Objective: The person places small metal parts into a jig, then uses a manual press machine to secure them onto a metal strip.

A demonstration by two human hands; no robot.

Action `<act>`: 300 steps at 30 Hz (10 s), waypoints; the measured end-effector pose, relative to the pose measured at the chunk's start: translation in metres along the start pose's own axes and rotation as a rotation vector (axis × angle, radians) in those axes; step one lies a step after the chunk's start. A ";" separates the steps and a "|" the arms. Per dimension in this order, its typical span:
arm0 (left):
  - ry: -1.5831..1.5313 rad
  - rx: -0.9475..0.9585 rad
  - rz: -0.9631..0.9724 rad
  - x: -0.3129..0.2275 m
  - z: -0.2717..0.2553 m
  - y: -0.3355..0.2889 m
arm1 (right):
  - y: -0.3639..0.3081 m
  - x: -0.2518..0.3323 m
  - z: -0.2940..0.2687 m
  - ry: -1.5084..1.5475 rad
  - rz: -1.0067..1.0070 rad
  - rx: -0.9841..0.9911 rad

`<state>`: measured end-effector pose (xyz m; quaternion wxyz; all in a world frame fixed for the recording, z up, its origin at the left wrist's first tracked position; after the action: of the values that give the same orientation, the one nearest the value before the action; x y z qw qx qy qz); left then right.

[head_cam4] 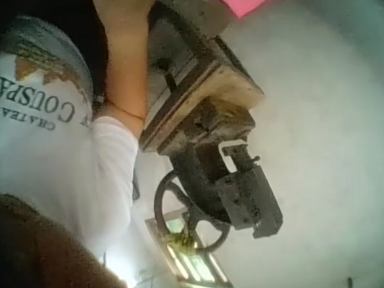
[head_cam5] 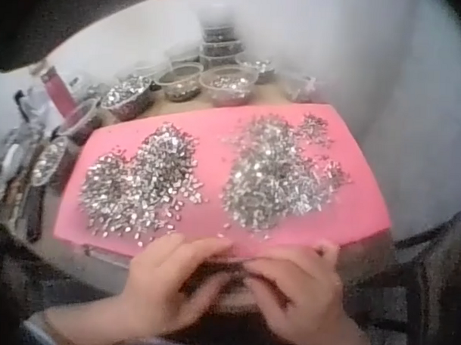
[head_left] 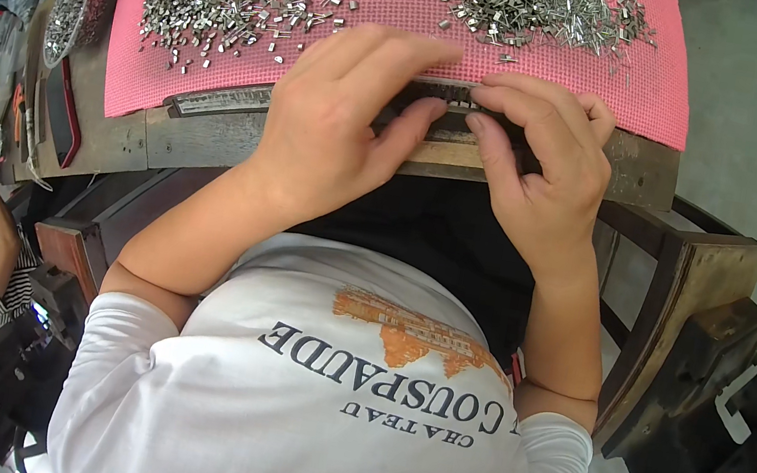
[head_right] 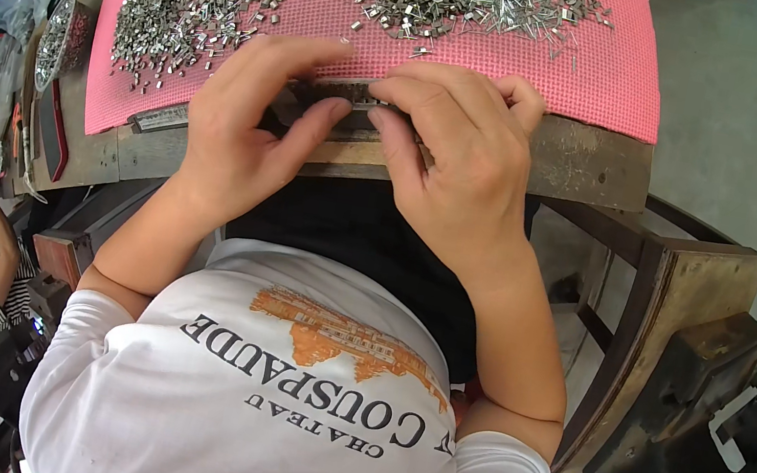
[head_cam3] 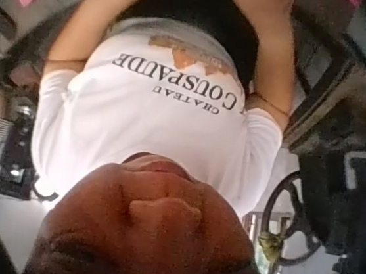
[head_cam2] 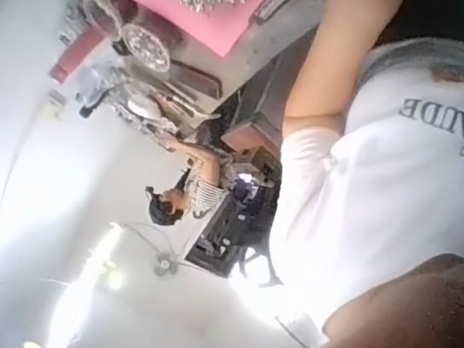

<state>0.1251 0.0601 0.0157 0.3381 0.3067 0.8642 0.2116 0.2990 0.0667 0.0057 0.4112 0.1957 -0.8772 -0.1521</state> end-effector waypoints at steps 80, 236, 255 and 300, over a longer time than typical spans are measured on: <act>0.144 -0.076 -0.010 0.067 -0.062 -0.022 | 0.062 0.040 0.049 -0.436 -0.361 0.545; -0.081 0.134 -0.095 0.024 -0.033 -0.013 | 0.021 0.045 0.029 -0.111 -0.144 0.138; 0.074 0.179 0.063 0.052 -0.046 0.019 | 0.025 0.059 0.047 -0.399 -0.215 0.139; 0.300 0.389 0.049 0.035 -0.022 0.046 | 0.053 0.025 0.032 -0.320 -0.077 0.033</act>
<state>0.1069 0.1136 0.0416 0.1352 0.3518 0.9216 0.0922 0.2478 0.1049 0.0251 0.2570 0.2090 -0.9257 -0.1826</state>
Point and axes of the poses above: each hand's wrist, its own y-axis towards the middle knuckle, its own z-axis out of the palm, x = y × z, the point moved 6 cm from there along y, towards the middle knuckle, and after that the axes turned 11 degrees about z, right-handed, at the moved point
